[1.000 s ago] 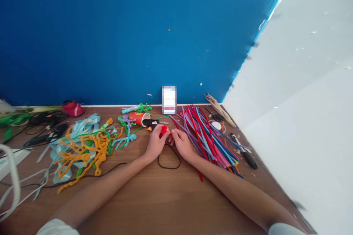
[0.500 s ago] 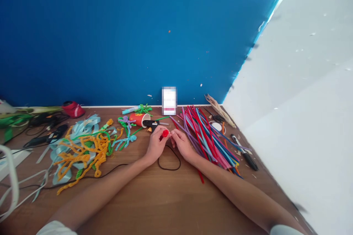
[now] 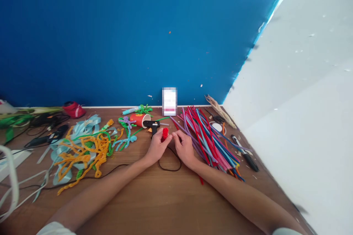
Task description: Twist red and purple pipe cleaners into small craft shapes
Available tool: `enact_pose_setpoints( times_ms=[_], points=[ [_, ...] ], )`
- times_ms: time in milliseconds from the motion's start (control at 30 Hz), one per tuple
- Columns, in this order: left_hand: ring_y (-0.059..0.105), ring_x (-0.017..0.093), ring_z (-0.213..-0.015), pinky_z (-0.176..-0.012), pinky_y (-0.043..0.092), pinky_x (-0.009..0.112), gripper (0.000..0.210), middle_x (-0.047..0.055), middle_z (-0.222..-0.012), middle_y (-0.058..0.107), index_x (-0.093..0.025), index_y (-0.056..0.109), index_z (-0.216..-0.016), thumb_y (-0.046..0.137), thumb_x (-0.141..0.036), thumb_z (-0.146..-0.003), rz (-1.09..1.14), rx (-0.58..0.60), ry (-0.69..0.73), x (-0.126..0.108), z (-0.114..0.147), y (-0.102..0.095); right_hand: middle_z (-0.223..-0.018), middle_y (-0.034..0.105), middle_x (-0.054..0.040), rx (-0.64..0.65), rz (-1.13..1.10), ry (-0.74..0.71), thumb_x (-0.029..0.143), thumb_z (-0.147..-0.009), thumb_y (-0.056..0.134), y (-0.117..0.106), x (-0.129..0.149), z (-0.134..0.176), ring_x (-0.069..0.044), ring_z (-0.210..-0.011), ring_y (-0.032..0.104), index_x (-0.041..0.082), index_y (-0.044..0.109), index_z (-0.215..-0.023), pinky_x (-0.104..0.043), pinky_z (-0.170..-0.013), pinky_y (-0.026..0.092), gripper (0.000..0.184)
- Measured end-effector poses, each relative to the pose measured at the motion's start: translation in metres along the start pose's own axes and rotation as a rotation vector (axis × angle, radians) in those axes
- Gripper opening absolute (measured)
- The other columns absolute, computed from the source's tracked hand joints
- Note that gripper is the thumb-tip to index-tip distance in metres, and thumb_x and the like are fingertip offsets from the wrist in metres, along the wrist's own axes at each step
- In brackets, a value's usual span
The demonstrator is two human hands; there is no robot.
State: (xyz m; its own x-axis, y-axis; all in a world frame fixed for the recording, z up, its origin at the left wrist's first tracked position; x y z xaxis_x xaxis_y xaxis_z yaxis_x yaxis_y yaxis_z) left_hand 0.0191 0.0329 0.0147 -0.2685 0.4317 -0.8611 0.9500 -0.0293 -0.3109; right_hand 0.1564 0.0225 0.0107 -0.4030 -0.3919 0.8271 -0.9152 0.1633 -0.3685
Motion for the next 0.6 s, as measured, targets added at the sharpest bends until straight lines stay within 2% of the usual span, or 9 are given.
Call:
enact_pose_setpoints(
  times_ms=[133, 267, 433, 600],
  points=[
    [0.042, 0.009, -0.061, -0.060, 0.035, 0.024, 0.031, -0.004, -0.066, 0.043, -0.018, 0.044, -0.069, 0.055, -0.037, -0.090, 0.174, 0.059, -0.145, 0.012, 0.001, 0.004, -0.065, 0.053, 0.0021, -0.002, 0.064, -0.054, 0.033, -0.097, 0.047, -0.001, 0.003, 0.002, -0.013, -0.061, 0.047, 0.018, 0.056, -0.072, -0.026, -0.062, 0.034, 0.031],
    [0.042, 0.008, -0.052, -0.052, 0.035, 0.022, 0.031, -0.005, -0.060, 0.043, -0.017, 0.049, -0.075, 0.055, -0.044, -0.089, 0.293, 0.141, -0.247, 0.022, -0.001, 0.010, -0.067, 0.053, 0.0024, 0.015, 0.013, -0.005, 0.036, -0.099, 0.044, 0.002, -0.001, 0.000, -0.013, -0.063, 0.048, 0.019, 0.054, -0.074, -0.026, -0.062, 0.035, 0.031],
    [0.046, 0.009, -0.051, -0.049, 0.038, 0.021, 0.031, -0.005, -0.062, 0.048, -0.017, 0.055, -0.088, 0.056, -0.049, -0.088, 0.281, 0.157, -0.248, 0.024, 0.000, 0.014, -0.063, 0.041, 0.0044, 0.000, 0.006, 0.040, 0.040, -0.100, 0.039, 0.003, -0.005, -0.003, -0.012, -0.060, 0.039, 0.020, 0.043, -0.069, -0.026, -0.058, 0.030, 0.037],
    [0.048, 0.009, -0.052, -0.052, 0.039, 0.022, 0.029, -0.004, -0.061, 0.050, -0.017, 0.055, -0.083, 0.053, -0.045, -0.090, 0.164, 0.095, -0.200, 0.023, 0.002, 0.010, -0.062, 0.038, 0.0047, 0.029, -0.054, 0.050, 0.042, -0.100, 0.039, 0.005, -0.004, -0.003, -0.012, -0.059, 0.037, 0.021, 0.039, -0.066, -0.027, -0.057, 0.029, 0.040]
  ],
)
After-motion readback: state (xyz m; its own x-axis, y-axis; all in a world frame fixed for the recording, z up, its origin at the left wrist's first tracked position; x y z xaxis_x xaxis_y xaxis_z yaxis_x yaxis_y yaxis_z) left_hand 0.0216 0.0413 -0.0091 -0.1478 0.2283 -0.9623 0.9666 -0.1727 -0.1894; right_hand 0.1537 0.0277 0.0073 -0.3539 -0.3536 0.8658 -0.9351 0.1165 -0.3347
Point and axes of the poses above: each hand's wrist, its own z-axis away from the middle knuckle, its own y-axis out of the palm, x = y × z, the point moved 4 cm from there along -z, towards the middle knuckle
